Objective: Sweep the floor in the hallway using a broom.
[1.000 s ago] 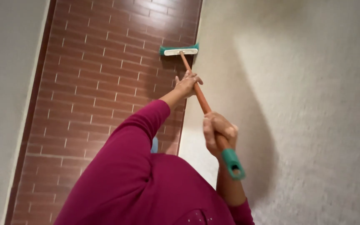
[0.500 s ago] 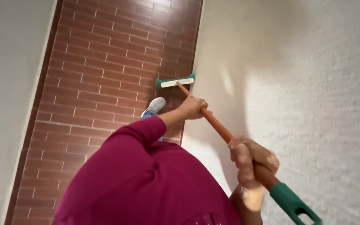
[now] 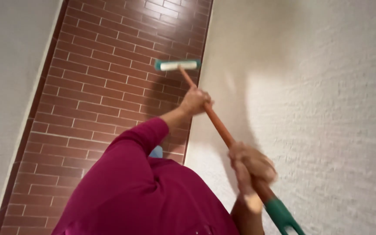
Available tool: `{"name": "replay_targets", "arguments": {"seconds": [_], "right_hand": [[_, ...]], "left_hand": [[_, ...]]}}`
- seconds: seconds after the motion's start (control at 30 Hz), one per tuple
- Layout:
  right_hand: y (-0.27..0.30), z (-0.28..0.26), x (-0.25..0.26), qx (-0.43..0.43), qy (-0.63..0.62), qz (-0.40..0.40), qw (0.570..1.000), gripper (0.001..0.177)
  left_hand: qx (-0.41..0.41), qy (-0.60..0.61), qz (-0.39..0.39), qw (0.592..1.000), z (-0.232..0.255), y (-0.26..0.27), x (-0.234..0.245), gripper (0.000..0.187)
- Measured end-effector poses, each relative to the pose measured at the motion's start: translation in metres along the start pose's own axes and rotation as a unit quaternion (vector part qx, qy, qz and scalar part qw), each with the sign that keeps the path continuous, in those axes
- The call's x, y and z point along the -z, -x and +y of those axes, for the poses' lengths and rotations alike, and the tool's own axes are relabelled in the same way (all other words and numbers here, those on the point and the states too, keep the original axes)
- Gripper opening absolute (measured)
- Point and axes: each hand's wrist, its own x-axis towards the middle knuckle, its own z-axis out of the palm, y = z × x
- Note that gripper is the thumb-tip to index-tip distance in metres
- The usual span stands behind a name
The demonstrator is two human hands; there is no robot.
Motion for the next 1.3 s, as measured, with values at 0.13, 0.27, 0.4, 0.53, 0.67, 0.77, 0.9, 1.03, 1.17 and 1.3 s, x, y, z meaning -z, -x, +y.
{"name": "replay_targets", "arguments": {"seconds": [0.13, 0.27, 0.4, 0.53, 0.67, 0.77, 0.9, 1.03, 1.17, 1.3], "right_hand": [[-0.042, 0.094, -0.003, 0.064, 0.072, -0.038, 0.995, 0.02], [-0.065, 0.172, -0.002, 0.022, 0.215, -0.092, 0.972, 0.011], [-0.003, 0.27, 0.02, -0.238, 0.308, -0.149, 0.909, 0.024], [-0.046, 0.197, -0.017, -0.116, 0.25, -0.076, 0.958, 0.024], [-0.054, 0.169, -0.024, -0.087, 0.237, -0.069, 0.965, 0.021], [-0.042, 0.126, -0.019, -0.095, 0.234, -0.063, 0.965, 0.022], [-0.005, 0.081, -0.002, -0.006, 0.116, -0.02, 0.993, 0.017], [0.059, 0.009, 0.003, -0.084, 0.094, 0.01, 0.992, 0.04], [0.101, -0.069, -0.009, -0.07, 0.136, 0.041, 0.987, 0.037], [0.148, -0.135, -0.018, -0.072, 0.054, 0.063, 0.994, 0.03]], "left_hand": [[0.102, 0.038, -0.03, 0.994, -0.043, -0.055, 0.018, 0.026], [0.245, 0.099, -0.02, 0.964, -0.068, -0.093, 0.016, 0.017], [0.25, 0.081, -0.134, 0.956, -0.086, -0.082, -0.019, 0.032], [0.265, 0.112, -0.147, 0.946, -0.094, -0.06, -0.045, 0.035], [0.256, 0.101, -0.136, 0.952, -0.087, -0.059, -0.025, 0.037], [0.256, 0.102, -0.165, 0.947, -0.065, -0.043, -0.024, 0.041], [0.195, 0.096, -0.175, 0.96, -0.021, -0.013, -0.026, 0.018], [0.155, 0.086, -0.228, 0.957, 0.043, 0.047, -0.012, 0.024], [0.066, 0.107, -0.188, 0.974, 0.099, 0.12, -0.014, 0.016], [0.039, 0.101, -0.261, 0.959, 0.155, 0.189, -0.014, 0.016]]}}
